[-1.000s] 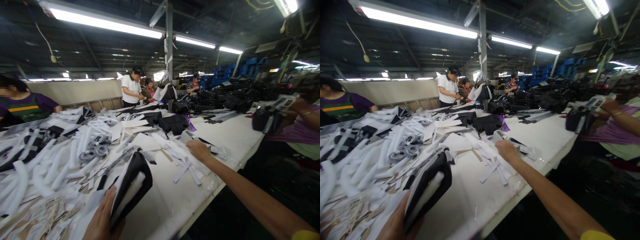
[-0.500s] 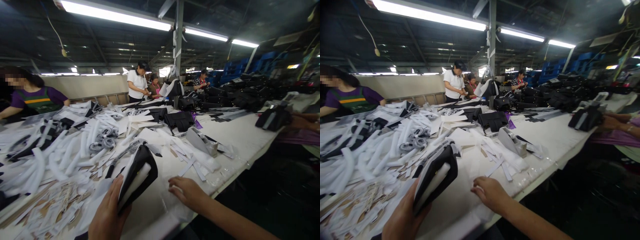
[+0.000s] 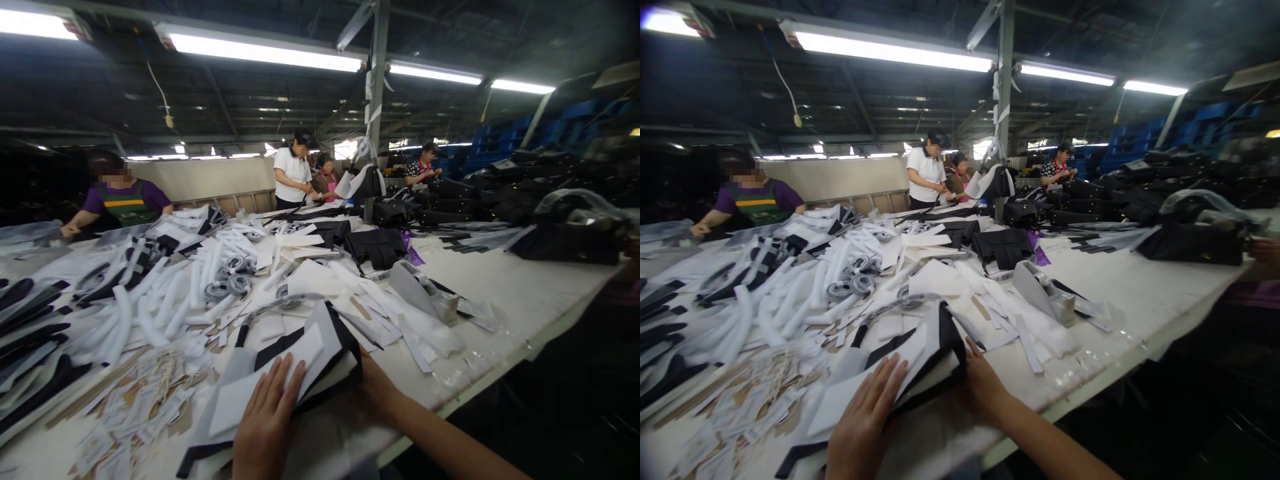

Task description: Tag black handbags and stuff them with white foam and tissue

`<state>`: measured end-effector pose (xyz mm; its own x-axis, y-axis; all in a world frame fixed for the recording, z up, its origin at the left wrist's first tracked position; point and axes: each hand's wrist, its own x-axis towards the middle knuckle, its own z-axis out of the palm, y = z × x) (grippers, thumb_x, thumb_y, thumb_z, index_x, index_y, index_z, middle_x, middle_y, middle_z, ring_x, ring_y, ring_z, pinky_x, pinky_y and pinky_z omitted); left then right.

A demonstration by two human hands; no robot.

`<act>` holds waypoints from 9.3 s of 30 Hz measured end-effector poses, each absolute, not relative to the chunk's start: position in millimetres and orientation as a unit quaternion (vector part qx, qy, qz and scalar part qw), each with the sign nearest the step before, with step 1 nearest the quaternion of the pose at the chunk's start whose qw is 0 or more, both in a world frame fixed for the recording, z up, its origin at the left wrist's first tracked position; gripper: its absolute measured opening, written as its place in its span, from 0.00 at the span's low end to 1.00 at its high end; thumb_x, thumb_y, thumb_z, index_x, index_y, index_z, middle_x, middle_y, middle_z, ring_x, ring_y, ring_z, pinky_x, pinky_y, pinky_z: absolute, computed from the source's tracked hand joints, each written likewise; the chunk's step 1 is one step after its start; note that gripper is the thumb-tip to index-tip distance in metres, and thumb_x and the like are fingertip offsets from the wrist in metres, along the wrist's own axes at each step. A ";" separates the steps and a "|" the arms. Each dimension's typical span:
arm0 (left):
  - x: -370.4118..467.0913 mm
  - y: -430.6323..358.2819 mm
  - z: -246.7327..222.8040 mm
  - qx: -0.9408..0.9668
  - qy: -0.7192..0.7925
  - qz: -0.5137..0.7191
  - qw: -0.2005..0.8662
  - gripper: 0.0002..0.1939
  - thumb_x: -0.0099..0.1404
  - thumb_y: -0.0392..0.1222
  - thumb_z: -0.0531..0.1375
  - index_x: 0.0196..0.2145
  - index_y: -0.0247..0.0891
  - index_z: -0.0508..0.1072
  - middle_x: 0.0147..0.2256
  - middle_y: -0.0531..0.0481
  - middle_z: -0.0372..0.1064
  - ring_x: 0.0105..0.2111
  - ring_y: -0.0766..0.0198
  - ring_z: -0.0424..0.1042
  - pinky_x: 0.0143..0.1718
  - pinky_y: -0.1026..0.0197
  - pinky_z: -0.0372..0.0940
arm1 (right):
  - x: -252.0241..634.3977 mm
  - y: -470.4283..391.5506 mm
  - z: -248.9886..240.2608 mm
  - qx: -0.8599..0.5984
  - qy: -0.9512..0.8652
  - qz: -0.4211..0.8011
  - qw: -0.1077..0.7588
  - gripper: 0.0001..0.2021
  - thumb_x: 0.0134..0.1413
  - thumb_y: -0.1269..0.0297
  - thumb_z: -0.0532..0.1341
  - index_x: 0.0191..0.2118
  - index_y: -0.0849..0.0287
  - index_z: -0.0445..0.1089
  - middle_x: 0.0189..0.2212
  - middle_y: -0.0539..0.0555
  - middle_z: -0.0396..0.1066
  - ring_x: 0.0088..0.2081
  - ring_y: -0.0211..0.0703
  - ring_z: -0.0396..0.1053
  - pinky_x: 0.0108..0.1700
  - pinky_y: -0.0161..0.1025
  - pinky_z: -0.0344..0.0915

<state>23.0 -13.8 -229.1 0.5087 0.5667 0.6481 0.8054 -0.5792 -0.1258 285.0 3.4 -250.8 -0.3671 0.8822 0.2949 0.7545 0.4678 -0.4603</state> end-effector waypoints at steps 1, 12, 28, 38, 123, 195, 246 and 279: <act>26.6 -16.7 -230.0 -0.841 -0.410 -0.280 0.214 0.33 0.69 0.28 0.47 0.69 0.44 0.51 0.66 0.49 0.56 0.64 0.55 0.59 0.60 0.51 0.64 | 286.2 2.4 -252.4 -0.487 -0.824 0.117 0.263 0.19 0.58 0.64 0.62 0.55 0.48 0.73 0.60 0.53 0.68 0.64 0.58 0.59 0.71 0.59 0.37; 47.2 -27.5 -239.3 -0.833 -0.315 -0.360 0.276 0.21 0.76 0.38 0.46 0.61 0.49 0.67 0.57 0.49 0.70 0.60 0.58 0.67 0.67 0.53 0.48 | 349.8 10.5 -266.9 -0.565 -0.675 0.187 0.436 0.22 0.60 0.49 0.55 0.51 0.53 0.76 0.54 0.58 0.73 0.58 0.57 0.69 0.63 0.54 0.63; 55.1 -29.7 -252.4 -0.842 -0.281 -0.371 0.275 0.19 0.74 0.44 0.53 0.60 0.50 0.68 0.57 0.50 0.71 0.60 0.58 0.66 0.68 0.50 0.48 | 272.9 79.4 -170.6 -0.667 -0.729 0.104 0.109 0.31 0.58 0.50 0.62 0.64 0.58 0.62 0.41 0.61 0.79 0.49 0.61 0.73 0.49 0.49 0.65; 55.6 -31.0 -258.6 -0.842 -0.300 -0.361 0.265 0.20 0.74 0.44 0.53 0.62 0.50 0.66 0.56 0.49 0.71 0.59 0.57 0.68 0.69 0.49 0.45 | 267.9 110.9 -182.1 -0.689 -0.678 0.222 0.130 0.29 0.60 0.61 0.64 0.64 0.59 0.59 0.43 0.56 0.75 0.45 0.50 0.73 0.51 0.54 0.67; 55.6 -33.1 -258.3 -0.853 -0.295 -0.381 0.202 0.18 0.76 0.43 0.48 0.56 0.41 0.70 0.57 0.44 0.69 0.62 0.55 0.63 0.67 0.50 0.50 | 266.1 8.2 -135.4 -0.423 -0.853 0.257 0.166 0.24 0.45 0.56 0.74 0.49 0.57 0.77 0.46 0.57 0.77 0.49 0.53 0.72 0.54 0.46 0.65; 45.2 -31.8 -233.2 -0.896 -0.298 -0.249 0.214 0.25 0.75 0.36 0.45 0.67 0.48 0.57 0.63 0.49 0.63 0.62 0.56 0.62 0.61 0.53 0.56 | 280.3 -35.6 -158.6 -0.500 -0.847 -0.003 0.182 0.04 0.60 0.68 0.64 0.34 0.52 0.76 0.29 0.49 0.76 0.34 0.44 0.71 0.38 0.42 0.56; 54.1 -40.0 -239.0 -0.899 -0.265 -0.295 0.184 0.19 0.74 0.47 0.52 0.61 0.52 0.66 0.63 0.62 0.61 0.62 0.58 0.61 0.70 0.45 0.35 | 280.9 5.8 -163.2 -0.398 -0.895 0.030 0.202 0.18 0.64 0.63 0.62 0.56 0.64 0.69 0.57 0.61 0.71 0.59 0.54 0.65 0.59 0.50 0.61; 56.0 -42.1 -233.7 -0.911 -0.321 -0.250 0.066 0.22 0.77 0.46 0.43 0.66 0.55 0.57 0.64 0.63 0.59 0.64 0.61 0.57 0.69 0.51 0.38 | 295.2 -138.7 -272.5 -0.382 -0.870 -0.152 0.271 0.19 0.69 0.75 0.49 0.56 0.55 0.72 0.53 0.53 0.75 0.59 0.47 0.68 0.63 0.53 0.62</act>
<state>56.0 -42.1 -233.7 0.6689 0.5529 0.4969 0.6185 -0.7848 0.0407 295.2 -138.7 -272.5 -0.5614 0.5820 0.5883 0.7472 0.6620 0.0580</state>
